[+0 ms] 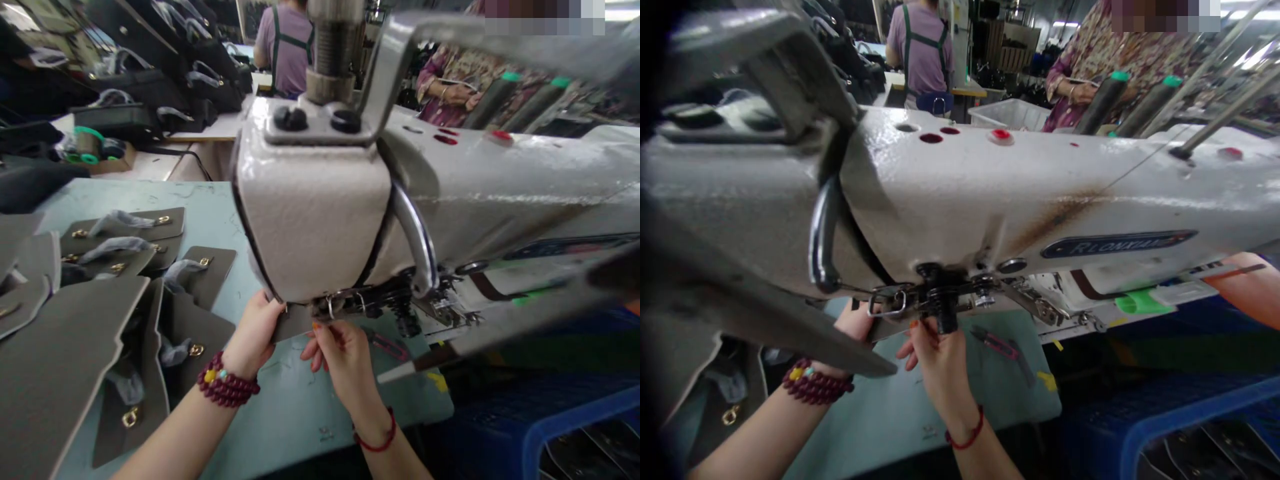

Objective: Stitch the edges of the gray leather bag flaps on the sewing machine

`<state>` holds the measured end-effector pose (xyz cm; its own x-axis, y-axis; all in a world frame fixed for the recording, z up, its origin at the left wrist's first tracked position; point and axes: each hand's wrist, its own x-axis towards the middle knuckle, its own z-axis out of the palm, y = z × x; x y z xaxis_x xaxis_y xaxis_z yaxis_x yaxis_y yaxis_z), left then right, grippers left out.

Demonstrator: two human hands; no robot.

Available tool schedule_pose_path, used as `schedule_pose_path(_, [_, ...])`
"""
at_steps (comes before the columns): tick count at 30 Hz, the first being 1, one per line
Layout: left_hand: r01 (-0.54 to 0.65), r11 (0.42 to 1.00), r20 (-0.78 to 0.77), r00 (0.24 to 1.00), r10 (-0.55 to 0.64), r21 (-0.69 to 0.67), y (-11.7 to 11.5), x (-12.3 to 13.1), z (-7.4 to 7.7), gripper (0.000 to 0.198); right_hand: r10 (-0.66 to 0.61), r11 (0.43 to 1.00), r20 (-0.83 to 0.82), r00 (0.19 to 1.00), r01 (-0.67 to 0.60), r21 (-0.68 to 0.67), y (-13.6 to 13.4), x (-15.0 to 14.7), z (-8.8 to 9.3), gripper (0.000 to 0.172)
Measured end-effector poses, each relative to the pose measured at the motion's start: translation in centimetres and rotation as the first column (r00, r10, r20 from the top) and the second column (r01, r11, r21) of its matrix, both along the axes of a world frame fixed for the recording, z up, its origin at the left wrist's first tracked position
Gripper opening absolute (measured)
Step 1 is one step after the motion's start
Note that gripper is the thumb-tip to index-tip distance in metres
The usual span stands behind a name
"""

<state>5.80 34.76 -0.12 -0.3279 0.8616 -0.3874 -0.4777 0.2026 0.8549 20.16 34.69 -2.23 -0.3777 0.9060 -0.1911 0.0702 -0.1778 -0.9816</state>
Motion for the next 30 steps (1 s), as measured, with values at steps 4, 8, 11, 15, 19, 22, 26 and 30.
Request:
schedule_pose_path(4, [0.031,0.999,-0.075,0.997,-0.029,0.023,0.3,0.1,0.7,0.015,-0.030,0.999,-0.025,0.999,0.030,-0.033,-0.1,-0.2,-0.6,0.041])
schedule_pose_path(8, [0.041,0.999,-0.107,0.994,-0.038,0.023,0.2,0.2,0.7,0.014,-0.035,0.999,-0.062,0.997,0.033,-0.036,-0.5,-0.1,-1.1,0.039])
schedule_pose_path(11, [0.050,0.999,-0.112,0.993,-0.048,0.015,0.2,0.1,0.7,0.026,-0.029,0.999,-0.066,0.997,0.028,-0.018,-0.6,0.0,-1.1,0.039])
schedule_pose_path(15, [0.148,0.987,-0.140,0.980,-0.138,0.057,-0.4,-0.6,0.7,0.035,-0.039,0.999,-0.022,0.999,0.039,0.018,-0.6,-0.2,-0.7,0.042])
schedule_pose_path(19, [0.227,0.974,-0.146,0.963,-0.226,-0.014,-1.8,-1.5,-0.2,0.046,-0.050,0.998,-0.011,0.999,0.050,0.041,-0.8,-0.3,-0.1,0.039])
schedule_pose_path(22, [0.274,0.958,-0.096,0.955,-0.281,-0.084,-2.5,-1.8,-1.1,0.040,-0.064,0.997,0.006,0.998,0.064,0.048,-0.9,-0.3,0.2,0.035])
schedule_pose_path(26, [0.377,0.920,0.008,0.925,-0.379,-0.108,-2.1,-1.9,-1.2,0.035,-0.068,0.995,0.042,0.997,0.064,0.074,-0.7,-0.2,0.1,0.035])
schedule_pose_path(30, [0.445,0.883,-0.057,0.887,-0.458,-0.150,-1.6,-2.2,-0.7,0.037,-0.057,0.996,0.025,0.998,0.055,0.066,-0.6,-0.2,0.3,0.036])
